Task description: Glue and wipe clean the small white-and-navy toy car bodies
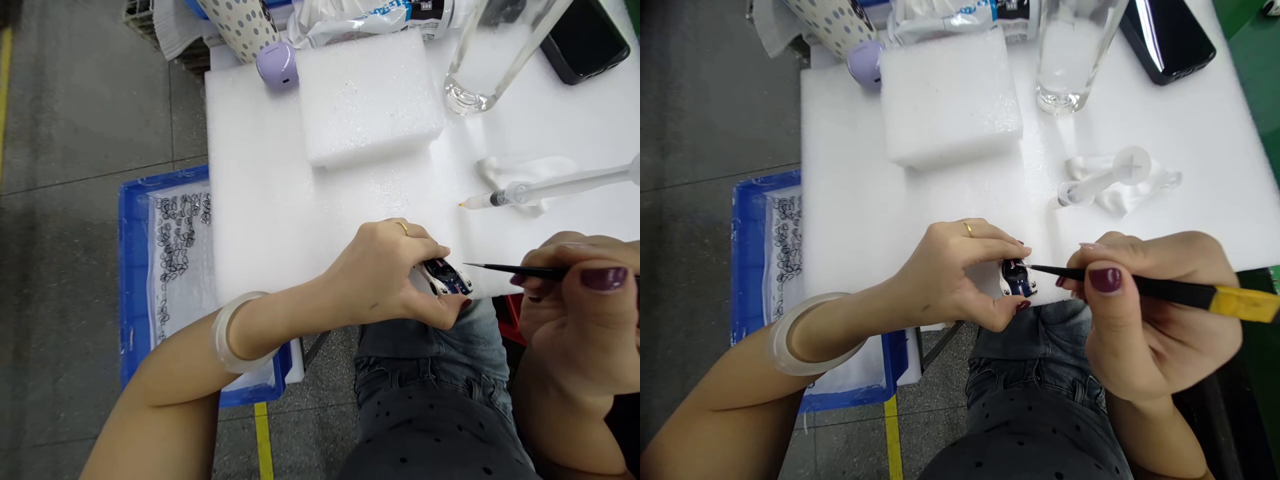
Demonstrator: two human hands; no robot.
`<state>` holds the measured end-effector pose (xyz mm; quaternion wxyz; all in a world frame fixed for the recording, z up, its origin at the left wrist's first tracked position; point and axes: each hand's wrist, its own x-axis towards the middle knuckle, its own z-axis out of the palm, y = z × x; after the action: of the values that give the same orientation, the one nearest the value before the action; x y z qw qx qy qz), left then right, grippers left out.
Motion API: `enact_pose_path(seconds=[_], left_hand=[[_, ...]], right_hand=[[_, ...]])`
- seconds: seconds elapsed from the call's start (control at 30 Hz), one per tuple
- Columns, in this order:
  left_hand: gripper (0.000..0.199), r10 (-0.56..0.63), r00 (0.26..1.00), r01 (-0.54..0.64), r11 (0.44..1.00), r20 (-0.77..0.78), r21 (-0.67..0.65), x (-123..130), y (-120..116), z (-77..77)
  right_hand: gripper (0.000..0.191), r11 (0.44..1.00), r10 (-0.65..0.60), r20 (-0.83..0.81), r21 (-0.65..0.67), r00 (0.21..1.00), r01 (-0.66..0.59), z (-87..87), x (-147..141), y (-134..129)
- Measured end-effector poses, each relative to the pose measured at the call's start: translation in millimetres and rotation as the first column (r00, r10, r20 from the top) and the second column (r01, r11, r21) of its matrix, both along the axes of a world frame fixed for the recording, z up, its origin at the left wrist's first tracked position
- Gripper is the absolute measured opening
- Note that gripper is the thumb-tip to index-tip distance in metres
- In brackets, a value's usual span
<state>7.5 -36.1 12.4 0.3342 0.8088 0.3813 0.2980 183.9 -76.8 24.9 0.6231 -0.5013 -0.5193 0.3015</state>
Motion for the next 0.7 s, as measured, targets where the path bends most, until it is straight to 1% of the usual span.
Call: enact_pose_path(seconds=[0.07, 0.1, 0.17, 0.3, 0.43, 0.53, 0.6, 0.7], left_hand=[[0.03, 0.0, 1.0, 0.0, 1.0, 0.01, -0.012, 0.2, 0.1, 0.0], [0.028, -0.001, 1.0, 0.001, 1.0, 0.011, -0.016, 0.2, 0.2, 0.0], [0.028, -0.004, 1.0, 0.005, 1.0, 0.01, -0.018, 0.1, 0.3, 0.0], [0.031, -0.012, 1.0, 0.012, 1.0, 0.005, -0.014, -0.3, 0.3, 0.4], [0.027, -0.015, 1.0, 0.015, 1.0, 0.004, -0.008, -0.2, 0.9, 0.9], [0.026, -0.016, 1.0, 0.016, 1.0, -0.005, -0.014, -0.1, 1.3, 1.0], [0.026, -0.014, 1.0, 0.014, 1.0, -0.012, -0.018, -0.1, 1.2, 0.7], [0.028, -0.021, 1.0, 0.021, 1.0, -0.013, 0.014, 0.0, 0.3, 0.0]], right_hand=[[0.011, 0.996, 0.041, 0.058, 0.071, 0.997, -0.045, -3.5, 1.4, 1.5], [0.014, 0.994, 0.078, 0.076, 0.067, 0.994, -0.083, -5.1, 2.2, 1.7], [0.016, 0.989, 0.145, 0.077, -0.025, 0.987, -0.143, -7.4, 3.3, 1.1], [0.011, 0.986, 0.139, 0.1, -0.111, 0.985, -0.128, -8.2, 3.8, -0.2], [0.007, 0.986, 0.136, 0.122, -0.108, 0.983, -0.123, -8.8, 1.4, 1.1], [0.006, 0.99, 0.088, 0.095, -0.121, 0.992, -0.077, -11.3, -1.7, 2.9], [0.007, 0.989, 0.062, 0.039, -0.137, 0.997, -0.056, -13.2, -2.7, 5.0], [0.006, 0.989, 0.092, -0.103, -0.106, 0.99, -0.103, -14.6, -1.3, 9.2]])
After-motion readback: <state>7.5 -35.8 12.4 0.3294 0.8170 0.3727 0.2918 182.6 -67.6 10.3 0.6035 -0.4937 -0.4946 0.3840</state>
